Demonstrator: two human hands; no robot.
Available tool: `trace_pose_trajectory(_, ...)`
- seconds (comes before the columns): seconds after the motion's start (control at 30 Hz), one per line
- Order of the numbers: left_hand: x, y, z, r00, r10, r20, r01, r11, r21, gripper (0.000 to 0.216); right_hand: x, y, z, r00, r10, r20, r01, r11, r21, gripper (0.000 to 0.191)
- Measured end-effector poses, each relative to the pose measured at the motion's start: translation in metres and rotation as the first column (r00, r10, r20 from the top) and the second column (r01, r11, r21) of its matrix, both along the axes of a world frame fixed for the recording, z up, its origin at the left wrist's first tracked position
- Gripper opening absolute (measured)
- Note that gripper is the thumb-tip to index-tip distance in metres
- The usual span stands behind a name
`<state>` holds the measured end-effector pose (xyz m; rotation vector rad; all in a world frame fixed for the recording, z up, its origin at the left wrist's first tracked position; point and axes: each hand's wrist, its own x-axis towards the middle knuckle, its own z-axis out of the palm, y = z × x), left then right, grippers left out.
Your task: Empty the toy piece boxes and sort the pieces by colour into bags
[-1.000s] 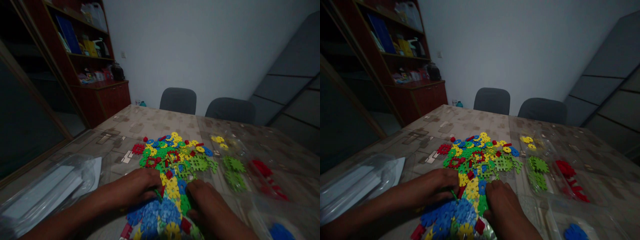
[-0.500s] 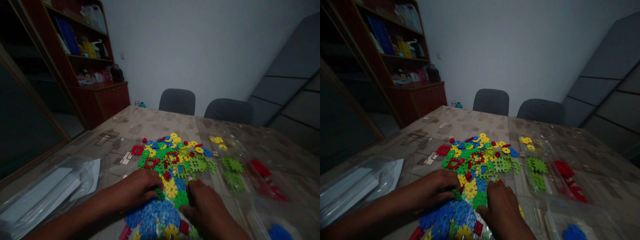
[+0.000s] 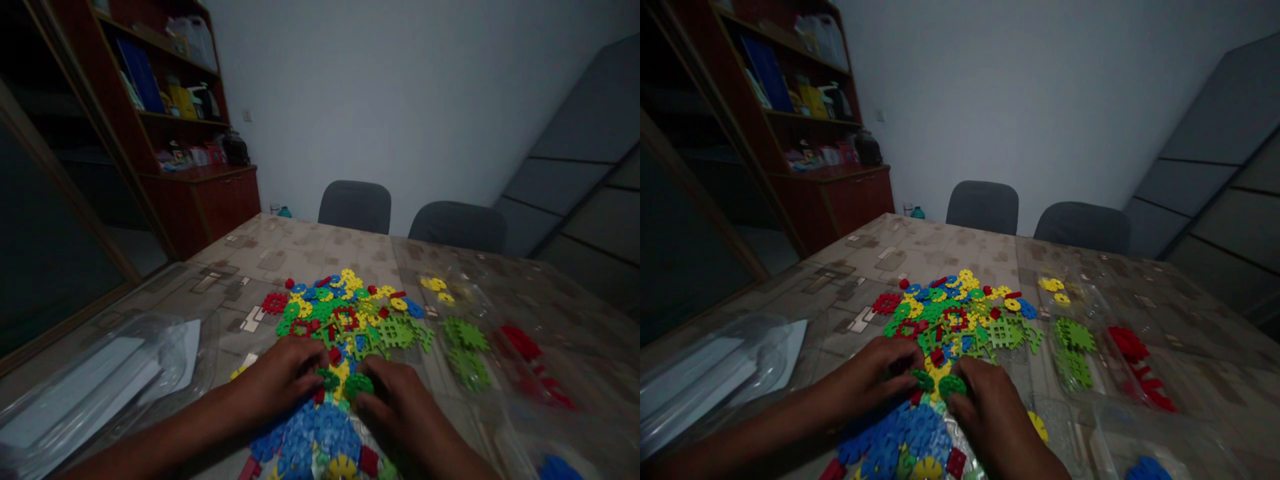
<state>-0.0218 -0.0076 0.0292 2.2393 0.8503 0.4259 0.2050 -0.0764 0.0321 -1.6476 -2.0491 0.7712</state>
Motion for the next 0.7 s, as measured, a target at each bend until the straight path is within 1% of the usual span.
trace_pose_trajectory(0.1,0.004,-0.004,-0.003,0.998,0.017,0.058,-0.012,0.997,-0.077,0.007,-0.006,-0.003,-0.006,0.996,0.001,-0.092,-0.001,1.0,0.001,0.026)
trace_pose_trajectory(0.17,0.006,-0.006,-0.005,0.996,0.006,0.091,0.003,0.995,-0.101,0.008,-0.008,-0.004,-0.012,0.991,0.01,-0.131,-0.009,1.0,0.011,0.028)
trace_pose_trajectory(0.23,0.007,-0.007,-0.006,0.993,0.014,0.114,-0.001,0.994,-0.114,0.009,-0.008,-0.003,-0.013,0.989,0.027,-0.148,-0.024,1.0,0.019,0.026)
trace_pose_trajectory(0.3,0.008,-0.007,-0.007,0.991,0.044,0.126,-0.029,0.992,-0.123,0.008,-0.006,-0.001,-0.01,0.99,0.028,-0.138,-0.026,0.999,0.019,0.02)
trace_pose_trajectory(0.37,0.009,-0.006,-0.007,0.989,0.071,0.132,-0.055,0.991,-0.118,0.007,-0.003,0.001,-0.004,0.994,0.001,-0.11,0.002,1.0,0.027,0.012)
trace_pose_trajectory(0.43,0.009,-0.006,-0.008,0.989,0.08,0.125,-0.067,0.992,-0.107,0.006,-0.003,0.002,0.001,0.994,-0.023,-0.107,0.031,0.997,0.075,0.006)
trace_pose_trajectory(0.47,0.009,-0.006,-0.008,0.989,0.083,0.124,-0.07,0.992,-0.105,0.006,-0.003,0.001,0.002,0.992,-0.012,-0.127,0.026,0.993,0.112,0.006)
trace_pose_trajectory(0.57,0.011,-0.009,-0.007,0.986,0.068,0.15,-0.045,0.987,-0.152,0.008,-0.008,-0.001,0.001,0.97,0.094,-0.222,-0.049,0.979,0.197,0.008)
trace_pose_trajectory(0.63,0.012,-0.011,-0.006,0.984,0.055,0.172,-0.019,0.978,-0.208,0.011,-0.01,-0.003,-0.001,0.97,0.096,-0.225,-0.058,0.984,0.17,0.009)
trace_pose_trajectory(0.7,0.012,-0.012,-0.005,0.987,0.039,0.157,-0.004,0.976,-0.219,0.014,-0.009,-0.002,-0.001,0.983,0.029,-0.179,-0.007,0.992,0.125,0.01)
